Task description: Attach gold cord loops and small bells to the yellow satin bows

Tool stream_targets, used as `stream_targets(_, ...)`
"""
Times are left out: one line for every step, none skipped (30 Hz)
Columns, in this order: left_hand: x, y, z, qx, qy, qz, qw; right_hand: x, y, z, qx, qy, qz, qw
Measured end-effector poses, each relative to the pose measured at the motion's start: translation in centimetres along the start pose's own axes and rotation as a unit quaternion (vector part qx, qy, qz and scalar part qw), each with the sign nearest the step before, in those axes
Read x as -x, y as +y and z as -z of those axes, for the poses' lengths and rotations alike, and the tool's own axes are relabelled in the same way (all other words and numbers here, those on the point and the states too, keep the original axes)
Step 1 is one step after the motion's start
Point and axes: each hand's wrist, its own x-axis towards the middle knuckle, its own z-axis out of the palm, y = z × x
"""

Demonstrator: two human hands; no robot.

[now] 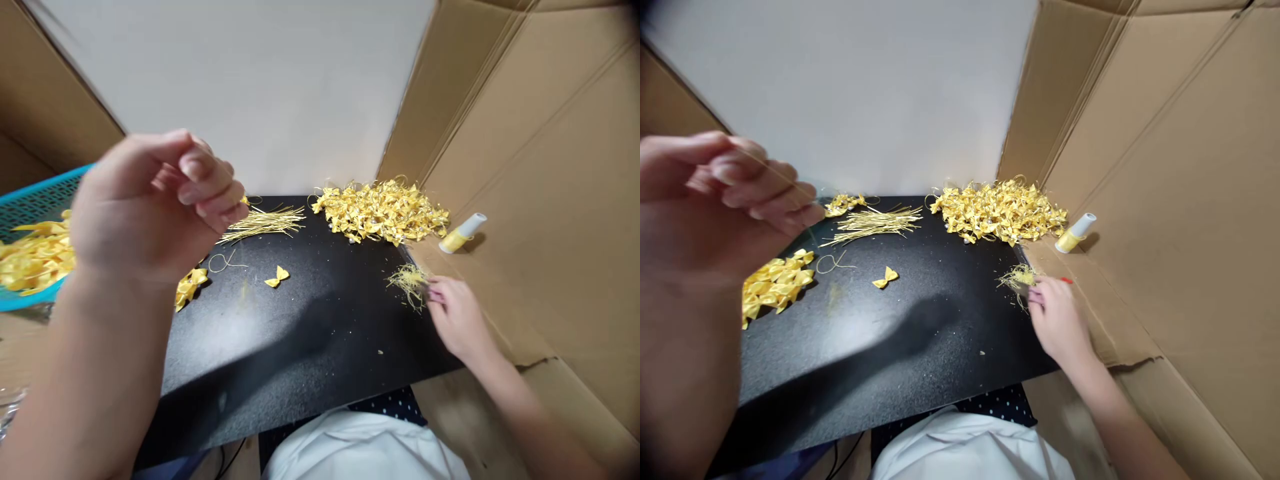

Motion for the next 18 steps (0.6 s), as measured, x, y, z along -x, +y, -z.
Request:
stream_targets(-0.1, -0.3, -0.5, 0.016, -0.031, 0.001, 0.999, 0.3, 1.5, 0.8, 0.020, 0.017, -0.043, 0.999)
stream_targets(-0.2, -0.6, -0.7, 0.031, -0.061, 0.004, 0.998, 0.5, 3.0, 1.6, 0.036, 0.031, -0.097, 0.994)
stream_targets(-0.2, -0.9, -0.8, 0.042, -0.086, 0.012, 0.995, 0.8, 4.5, 2.2, 0.047, 0.031, -0.144, 0.988)
stream_targets(-0.3, -1.1, -0.8, 0.044, -0.099, 0.025, 0.994, 1.0, 6.0, 2.6, 0.070, 0.038, -0.187, 0.979)
stream_targets(-0.3, -1.3, -0.8, 0.042, -0.104, 0.034, 0.993, 1.1, 7.4, 2.8, 0.077, 0.037, -0.202, 0.976)
stream_targets(-0.2, -1.4, -0.7, 0.041, -0.105, 0.038, 0.993, 1.2, 8.7, 2.8, 0.082, 0.039, -0.213, 0.973)
stream_targets(-0.2, -1.4, -0.7, 0.038, -0.105, 0.040, 0.993, 1.3, 9.8, 2.7, 0.082, 0.034, -0.217, 0.972)
stream_targets(-0.1, -1.4, -0.7, 0.038, -0.102, 0.043, 0.993, 1.4, 10.8, 2.5, 0.080, 0.025, -0.215, 0.973)
stream_targets(-0.1, -1.3, -0.8, 0.039, -0.099, 0.045, 0.993, 1.4, 11.5, 2.2, 0.076, 0.016, -0.209, 0.975)
stream_targets(0.0, -1.2, -0.8, 0.042, -0.095, 0.047, 0.994, 1.5, 12.2, 2.0, 0.073, 0.010, -0.202, 0.977)
stream_targets(0.1, -1.2, -0.9, 0.045, -0.090, 0.049, 0.994, 1.5, 12.7, 1.7, 0.074, 0.009, -0.191, 0.979)
stream_targets(0.1, -1.1, -1.0, 0.047, -0.085, 0.053, 0.994, 1.6, 13.2, 1.5, 0.082, 0.011, -0.179, 0.980)
stream_targets(0.1, -1.0, -1.0, 0.048, -0.082, 0.057, 0.994, 1.8, 13.6, 1.3, 0.096, 0.012, -0.168, 0.981)
stream_targets(0.2, -1.0, -1.0, 0.049, -0.080, 0.060, 0.994, 1.8, 14.1, 1.2, 0.116, 0.012, -0.159, 0.980)
stream_targets(0.2, -1.0, -1.0, 0.050, -0.079, 0.062, 0.994, 1.9, 14.5, 1.3, 0.136, 0.011, -0.154, 0.979)
stream_targets(0.2, -0.9, -0.9, 0.051, -0.080, 0.062, 0.994, 1.8, 14.8, 1.4, 0.153, 0.010, -0.153, 0.976)
stream_targets(0.3, -0.9, -0.9, 0.053, -0.080, 0.061, 0.993, 1.6, 14.9, 1.6, 0.162, 0.012, -0.154, 0.975)
stream_targets(0.3, -0.8, -0.8, 0.054, -0.081, 0.061, 0.993, 1.2, 14.6, 2.0, 0.156, 0.021, -0.152, 0.976)
